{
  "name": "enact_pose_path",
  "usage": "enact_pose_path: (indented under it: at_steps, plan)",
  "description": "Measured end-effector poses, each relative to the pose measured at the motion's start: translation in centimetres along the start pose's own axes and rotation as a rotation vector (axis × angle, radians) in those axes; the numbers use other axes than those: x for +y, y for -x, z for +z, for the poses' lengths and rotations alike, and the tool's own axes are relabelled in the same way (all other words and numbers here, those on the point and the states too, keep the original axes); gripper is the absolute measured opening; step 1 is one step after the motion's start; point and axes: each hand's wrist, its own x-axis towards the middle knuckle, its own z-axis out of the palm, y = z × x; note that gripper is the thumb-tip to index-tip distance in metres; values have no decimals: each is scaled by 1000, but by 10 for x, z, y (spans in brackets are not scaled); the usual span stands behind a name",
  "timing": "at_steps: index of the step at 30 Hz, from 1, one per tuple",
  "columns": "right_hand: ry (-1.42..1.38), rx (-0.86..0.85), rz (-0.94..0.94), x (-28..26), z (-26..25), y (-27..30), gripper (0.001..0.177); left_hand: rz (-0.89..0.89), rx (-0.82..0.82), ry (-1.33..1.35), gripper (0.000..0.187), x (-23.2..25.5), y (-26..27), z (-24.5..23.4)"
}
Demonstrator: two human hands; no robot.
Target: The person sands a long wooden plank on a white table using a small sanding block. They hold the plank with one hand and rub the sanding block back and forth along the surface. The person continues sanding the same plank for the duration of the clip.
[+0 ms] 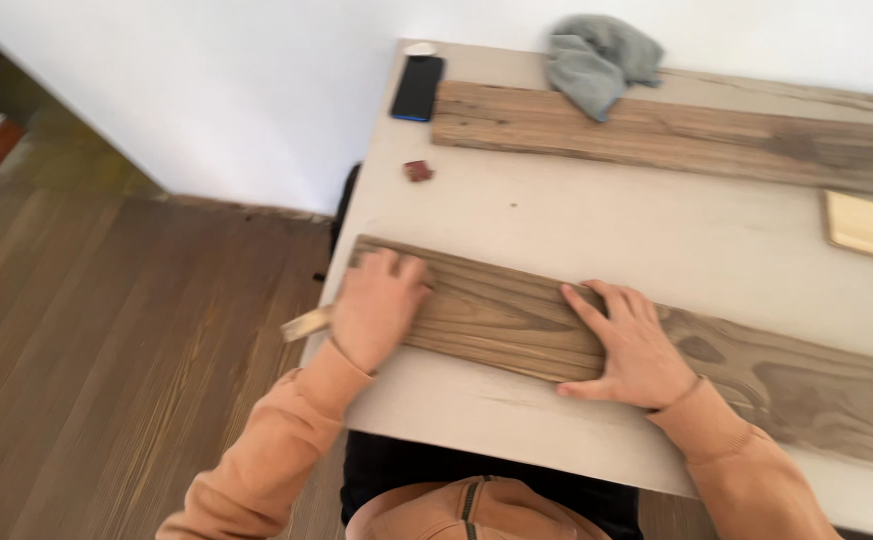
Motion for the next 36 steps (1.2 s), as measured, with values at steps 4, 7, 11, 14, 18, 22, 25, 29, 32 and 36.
enact_pose_path:
  at_steps: [4,7,11,14,18,22,25,29,32,36]
  plan:
    - [170,-130,69,8,-8,2,181,386,-258,349,23,27,33,-47]
    - [240,-246,152,23,-6,-4,202,418,-326,728,33,2,45,-64]
    - [322,-221,119,35,11,-12,214,262,-103,725,41,-38,31,-68]
    - [323,-151,112,36,18,-5,228,56,69,650,63,-64,21,-70]
    - [475,196,44,12,-9,18,223,-83,113,900,43,-83,8,-78]
    - [406,156,155,-14,-61,37,114,-107,0,1306,53,-74,11,-93]
    - [363,97,202,-38,-90,47,57,-3,250,1218,52,-57,27,-95]
    - [415,351,-87,-46,-68,68,29,34,341,1369,53,-45,45,-101]
    - [541,473,-161,-58,-55,80,14,-86,244,1454,57,-41,66,-107]
    - [374,504,-334,-82,-41,94,15,-497,-4,1677,64,-35,88,-134]
